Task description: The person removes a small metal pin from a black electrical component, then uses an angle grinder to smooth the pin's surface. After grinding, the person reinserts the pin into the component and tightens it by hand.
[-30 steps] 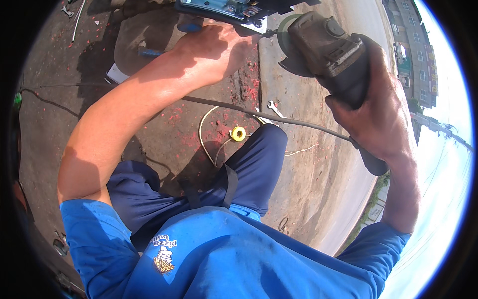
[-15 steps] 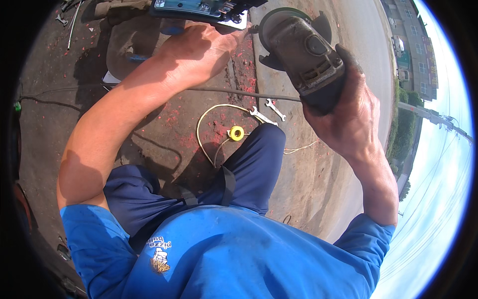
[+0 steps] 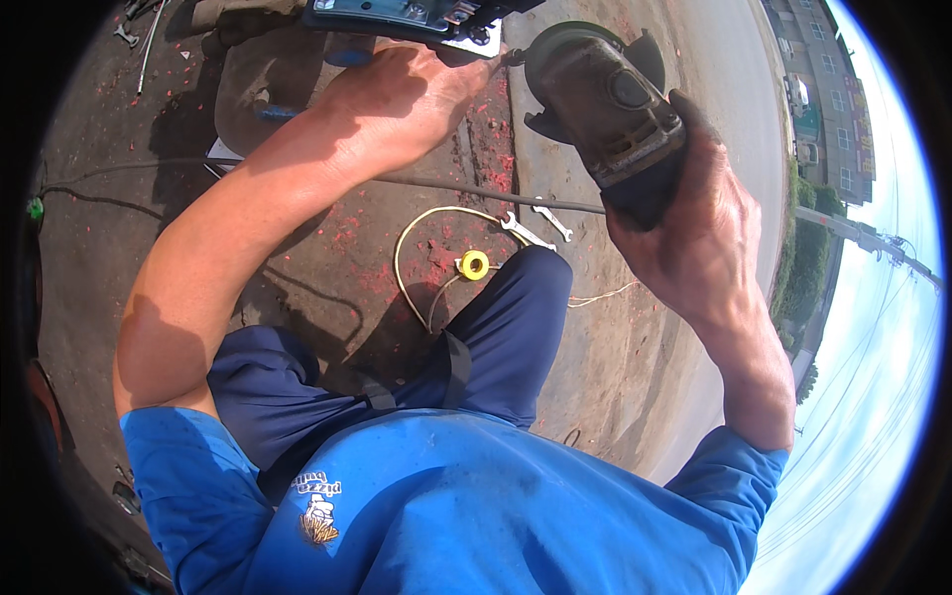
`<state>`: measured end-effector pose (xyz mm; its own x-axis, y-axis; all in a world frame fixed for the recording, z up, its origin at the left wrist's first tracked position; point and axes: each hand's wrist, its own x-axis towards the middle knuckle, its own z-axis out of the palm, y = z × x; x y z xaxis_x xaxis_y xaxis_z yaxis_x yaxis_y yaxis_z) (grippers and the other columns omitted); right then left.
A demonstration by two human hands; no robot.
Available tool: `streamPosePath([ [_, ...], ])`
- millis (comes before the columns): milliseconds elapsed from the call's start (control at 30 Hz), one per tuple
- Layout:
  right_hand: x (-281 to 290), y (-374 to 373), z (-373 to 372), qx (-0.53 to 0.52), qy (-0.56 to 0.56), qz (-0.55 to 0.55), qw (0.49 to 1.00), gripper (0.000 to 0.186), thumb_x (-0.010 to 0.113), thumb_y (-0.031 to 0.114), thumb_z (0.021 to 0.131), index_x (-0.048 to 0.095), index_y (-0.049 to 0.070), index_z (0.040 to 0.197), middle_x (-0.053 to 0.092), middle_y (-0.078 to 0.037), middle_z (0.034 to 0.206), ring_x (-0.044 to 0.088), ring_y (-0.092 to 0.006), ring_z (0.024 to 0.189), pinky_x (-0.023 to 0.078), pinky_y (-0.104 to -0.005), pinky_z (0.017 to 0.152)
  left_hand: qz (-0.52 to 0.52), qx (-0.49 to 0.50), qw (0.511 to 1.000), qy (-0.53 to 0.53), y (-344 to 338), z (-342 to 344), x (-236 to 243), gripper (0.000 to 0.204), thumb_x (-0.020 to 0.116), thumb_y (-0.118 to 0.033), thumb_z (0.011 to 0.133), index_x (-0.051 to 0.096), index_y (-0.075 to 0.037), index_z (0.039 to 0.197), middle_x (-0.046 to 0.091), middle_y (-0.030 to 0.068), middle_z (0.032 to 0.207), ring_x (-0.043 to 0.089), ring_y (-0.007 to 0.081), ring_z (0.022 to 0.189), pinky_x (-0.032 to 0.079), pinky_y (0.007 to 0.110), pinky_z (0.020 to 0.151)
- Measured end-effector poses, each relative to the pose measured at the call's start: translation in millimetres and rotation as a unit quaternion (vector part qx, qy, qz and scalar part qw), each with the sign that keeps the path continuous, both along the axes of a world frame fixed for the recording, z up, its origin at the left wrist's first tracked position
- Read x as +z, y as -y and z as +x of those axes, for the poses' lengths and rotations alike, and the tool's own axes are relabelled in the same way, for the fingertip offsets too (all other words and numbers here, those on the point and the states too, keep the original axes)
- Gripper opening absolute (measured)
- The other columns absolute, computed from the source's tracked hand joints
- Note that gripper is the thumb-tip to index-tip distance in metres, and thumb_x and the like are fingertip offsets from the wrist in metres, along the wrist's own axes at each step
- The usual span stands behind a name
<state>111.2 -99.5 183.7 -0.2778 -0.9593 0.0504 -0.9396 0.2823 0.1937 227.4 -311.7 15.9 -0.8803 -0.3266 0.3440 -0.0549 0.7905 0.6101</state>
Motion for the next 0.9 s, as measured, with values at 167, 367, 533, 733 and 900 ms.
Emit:
streamPosePath([
  [167, -7.9, -10.6, -11.0, 0.012, 0.016, -0.058, 0.998, 0.092, 0.085, 0.016, 0.076, 0.032, 0.007, 0.151, 0.069, -0.022, 0.118, 0.072, -0.0426, 0.102, 0.060, -0.0479, 0.086, 0.005, 0.007, 1.000, -0.008, 0.2, -3.0, -6.9, 0.043, 0.041, -0.038, 0.106, 0.063, -0.015, 0.134, 0.072, 0.0187, 0.113, 0.067, 0.0381, 0.109, 0.053, 0.049, 0.095],
  [367, -26.6, -26.9, -36.4, 0.028, 0.034, -0.093, 0.995, 0.099, 0.086, 0.013, 0.076, 0.025, 0.006, 0.154, 0.066, -0.023, 0.124, 0.070, -0.0380, 0.109, 0.058, -0.0461, 0.091, 0.001, 0.021, 0.999, 0.046, -0.2, -9.2, 3.1, 0.053, 0.035, -0.053, 0.105, 0.056, -0.024, 0.144, 0.068, 0.0131, 0.132, 0.063, 0.0365, 0.120, 0.048, 0.045, 0.105],
  [533, -47.9, -25.3, -49.0, 0.057, 0.036, -0.113, 0.991, 0.100, 0.088, 0.013, 0.075, 0.026, 0.005, 0.152, 0.068, -0.023, 0.118, 0.073, -0.0373, 0.102, 0.059, -0.0452, 0.085, 0.013, 0.028, 0.997, 0.076, 2.5, -7.8, -1.9, 0.038, 0.042, -0.019, 0.105, 0.054, -0.018, 0.142, 0.069, 0.0155, 0.122, 0.064, 0.0394, 0.111, 0.052, 0.046, 0.098],
  [733, -62.3, -19.0, -62.6, 0.079, 0.033, -0.134, 0.987, 0.091, 0.088, 0.017, 0.075, 0.033, 0.003, 0.146, 0.073, -0.019, 0.104, 0.076, -0.0370, 0.089, 0.061, -0.0436, 0.076, -0.067, 0.008, 0.998, -0.006, 5.4, -9.2, -19.0, 0.049, 0.054, -0.002, 0.095, 0.050, -0.013, 0.143, 0.063, 0.0146, 0.134, 0.064, 0.0428, 0.109, 0.053, 0.047, 0.094],
  [900, -69.4, -37.3, -64.8, 0.043, 0.149, -0.190, 0.969, 0.091, 0.084, 0.007, 0.074, 0.029, 0.000, 0.146, 0.063, -0.023, 0.123, 0.068, -0.0340, 0.113, 0.055, -0.0425, 0.093, -0.162, -0.004, 0.985, -0.060, 8.8, -12.1, -14.6, 0.062, 0.063, 0.003, 0.086, 0.046, -0.007, 0.145, 0.062, 0.0187, 0.134, 0.066, 0.0410, 0.107, 0.055, 0.045, 0.091],
])
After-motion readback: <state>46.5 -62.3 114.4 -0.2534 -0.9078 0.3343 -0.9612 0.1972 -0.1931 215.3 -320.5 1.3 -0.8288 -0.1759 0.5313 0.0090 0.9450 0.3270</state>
